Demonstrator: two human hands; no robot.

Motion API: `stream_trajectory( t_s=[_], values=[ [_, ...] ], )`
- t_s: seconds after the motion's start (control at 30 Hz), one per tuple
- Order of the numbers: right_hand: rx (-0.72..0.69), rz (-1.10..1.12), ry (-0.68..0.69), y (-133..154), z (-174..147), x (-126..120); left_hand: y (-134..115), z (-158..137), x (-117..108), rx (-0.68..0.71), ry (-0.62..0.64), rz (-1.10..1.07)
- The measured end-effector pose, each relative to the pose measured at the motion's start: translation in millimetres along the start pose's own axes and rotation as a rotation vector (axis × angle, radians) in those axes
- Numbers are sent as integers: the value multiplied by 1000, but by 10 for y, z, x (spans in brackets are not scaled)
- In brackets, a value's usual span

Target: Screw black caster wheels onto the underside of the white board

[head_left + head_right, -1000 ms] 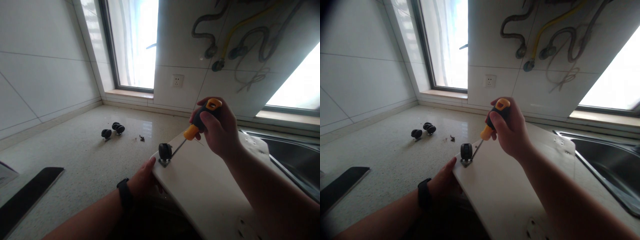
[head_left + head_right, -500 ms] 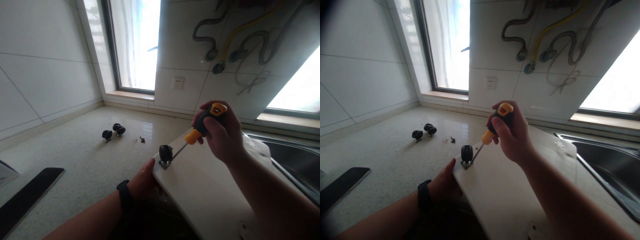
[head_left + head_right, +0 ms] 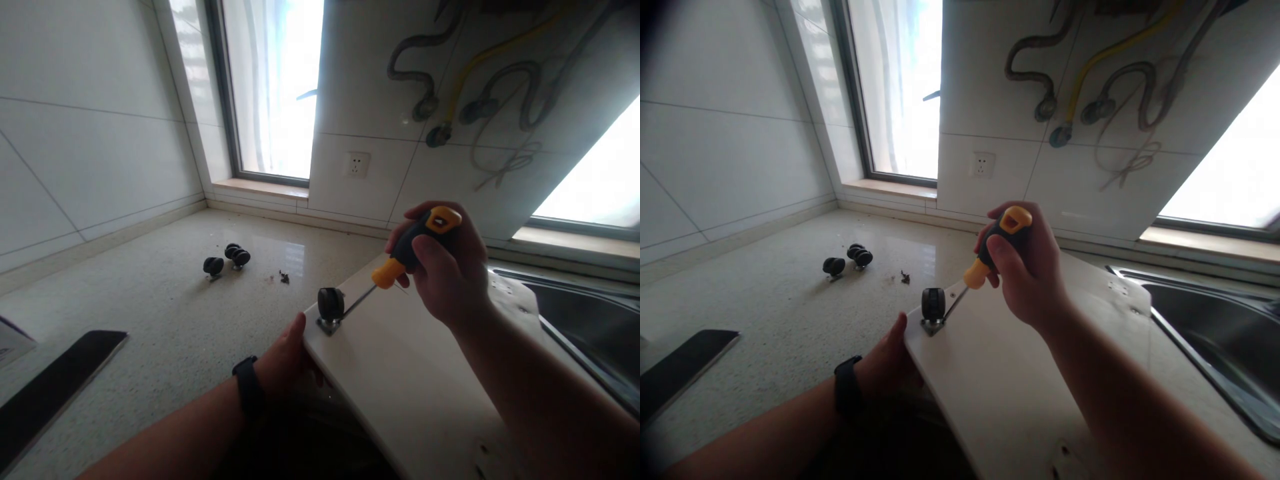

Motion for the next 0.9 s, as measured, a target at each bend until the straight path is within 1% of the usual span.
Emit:
stream_trajectory(
  t_s=[0.4,0.73,0.9],
  values=[
    [7,32,6,1,-15,-21,2,-5,-8,1,-25,0],
    [-32,52,47,48,-56,-10,-52,-48,37,0,-14,28],
    [-9,29,41,19,-49,5,-48,-44,23,-9,-41,30]
  ],
)
Point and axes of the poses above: each hand's wrist, its own z-axis towards the middle knuckle, its own x-axis out of the palm, y = z × x, the point moved 4 cm from there along z, towards the middle knuckle, and after that the axes turned 12 degrees about -y, right-handed, at the moved point
